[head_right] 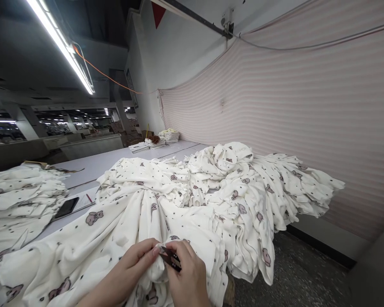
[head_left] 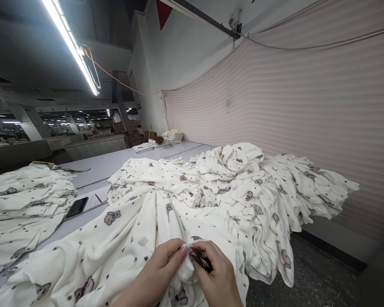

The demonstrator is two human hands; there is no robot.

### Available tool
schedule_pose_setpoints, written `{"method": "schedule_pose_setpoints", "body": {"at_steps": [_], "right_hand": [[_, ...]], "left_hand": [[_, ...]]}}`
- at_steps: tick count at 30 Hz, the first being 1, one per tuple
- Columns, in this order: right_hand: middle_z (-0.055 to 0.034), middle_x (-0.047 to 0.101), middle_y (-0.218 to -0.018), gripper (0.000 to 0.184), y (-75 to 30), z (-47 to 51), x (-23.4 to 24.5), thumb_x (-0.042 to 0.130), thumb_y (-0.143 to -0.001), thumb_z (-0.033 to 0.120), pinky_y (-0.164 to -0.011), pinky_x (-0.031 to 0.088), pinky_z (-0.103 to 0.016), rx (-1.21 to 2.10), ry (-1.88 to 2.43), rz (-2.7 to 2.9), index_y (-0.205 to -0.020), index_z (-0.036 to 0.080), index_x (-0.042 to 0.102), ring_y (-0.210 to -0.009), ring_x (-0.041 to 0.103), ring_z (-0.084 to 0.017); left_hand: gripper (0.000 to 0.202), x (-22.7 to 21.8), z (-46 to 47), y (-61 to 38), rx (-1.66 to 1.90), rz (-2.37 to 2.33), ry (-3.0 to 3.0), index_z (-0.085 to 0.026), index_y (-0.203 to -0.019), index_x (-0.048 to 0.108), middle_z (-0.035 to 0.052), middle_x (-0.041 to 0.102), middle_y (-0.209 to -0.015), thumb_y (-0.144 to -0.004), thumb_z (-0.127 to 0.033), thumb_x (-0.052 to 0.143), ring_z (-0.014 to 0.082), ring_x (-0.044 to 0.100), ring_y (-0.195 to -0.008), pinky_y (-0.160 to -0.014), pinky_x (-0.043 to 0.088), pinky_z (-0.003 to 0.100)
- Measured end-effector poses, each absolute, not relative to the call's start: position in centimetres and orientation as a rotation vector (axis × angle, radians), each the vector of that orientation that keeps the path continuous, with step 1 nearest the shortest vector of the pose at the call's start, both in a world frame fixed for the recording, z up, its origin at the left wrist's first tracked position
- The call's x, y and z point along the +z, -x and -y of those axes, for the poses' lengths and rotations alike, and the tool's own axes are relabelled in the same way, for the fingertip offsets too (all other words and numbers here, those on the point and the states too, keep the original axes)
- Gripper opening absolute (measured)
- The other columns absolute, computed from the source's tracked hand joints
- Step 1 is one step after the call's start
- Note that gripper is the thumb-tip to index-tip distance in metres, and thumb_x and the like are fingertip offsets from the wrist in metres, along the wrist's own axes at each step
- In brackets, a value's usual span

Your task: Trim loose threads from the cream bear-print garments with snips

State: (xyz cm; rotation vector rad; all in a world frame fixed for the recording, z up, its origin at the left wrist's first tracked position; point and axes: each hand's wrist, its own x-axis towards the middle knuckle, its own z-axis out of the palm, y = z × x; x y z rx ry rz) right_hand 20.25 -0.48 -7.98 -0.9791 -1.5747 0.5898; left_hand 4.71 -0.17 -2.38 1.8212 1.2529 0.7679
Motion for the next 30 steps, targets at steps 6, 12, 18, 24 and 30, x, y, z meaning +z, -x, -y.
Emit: {"method": "schedule_pose_setpoints", "body": {"at_steps": [6,12,18,24,30], "right_hand": [[-0.0017,0.066,-0.071,0.023,-20.2,0.2,-7.8,0.042,-0.095,0.03,-0.057,0.047,-0.021,0.638,0.957,1.613,-0.086,0.021,0.061,-0.064,0.062,-0.016],[-0.0011,0.063,-0.067,0.024,-20.5,0.5,-7.8,0.036,-0.097,0.034,-0.053,0.043,-0.022,0.526,1.061,1.667,-0.089,0.021,0.055,-0.056,0.06,-0.016],[-0.0041,0.065,-0.084,0.02,-21.8,0.5,-7.2,0.057,-0.086,0.038,-0.062,0.051,-0.021,0.807,1.002,1.604,-0.095,0.022,0.064,-0.076,0.065,-0.018],[-0.0059,0.07,-0.085,0.022,-21.5,0.0,-7.1,0.054,-0.088,0.033,-0.069,0.053,-0.025,0.775,0.933,1.603,-0.095,0.022,0.072,-0.079,0.066,-0.02],[-0.0063,0.07,-0.084,0.021,-21.3,-0.2,-7.2,0.055,-0.09,0.031,-0.069,0.052,-0.025,0.825,0.915,1.576,-0.094,0.02,0.073,-0.079,0.066,-0.019]], "left_hand": [[0.028,-1.8,0.4,-4.5,0.701,-1.34,-1.901,-0.024,-0.113,0.059,0.0014,0.062,-0.09,-0.091,-0.038,0.048,0.0192,0.058,-0.085,-0.08,0.045,0.029],[0.024,-1.8,0.4,-5.1,0.828,-1.266,-1.824,-0.019,-0.086,0.066,0.0031,0.068,-0.085,-0.091,-0.034,0.049,0.0205,0.061,-0.085,-0.08,0.045,0.027],[0.024,-1.8,0.4,-4.5,0.857,-1.23,-1.71,-0.018,-0.083,0.064,0.0013,0.064,-0.082,-0.091,-0.036,0.05,0.0197,0.057,-0.085,-0.08,0.044,0.027],[0.023,-1.8,0.0,-4.5,0.859,-1.188,-1.638,-0.018,-0.086,0.065,0.0008,0.064,-0.083,-0.089,-0.038,0.054,0.019,0.056,-0.086,-0.08,0.043,0.027],[0.025,-1.8,0.0,-4.6,0.845,-1.167,-1.662,-0.017,-0.086,0.066,0.0017,0.067,-0.085,-0.09,-0.037,0.052,0.02,0.058,-0.088,-0.084,0.044,0.029]]}}
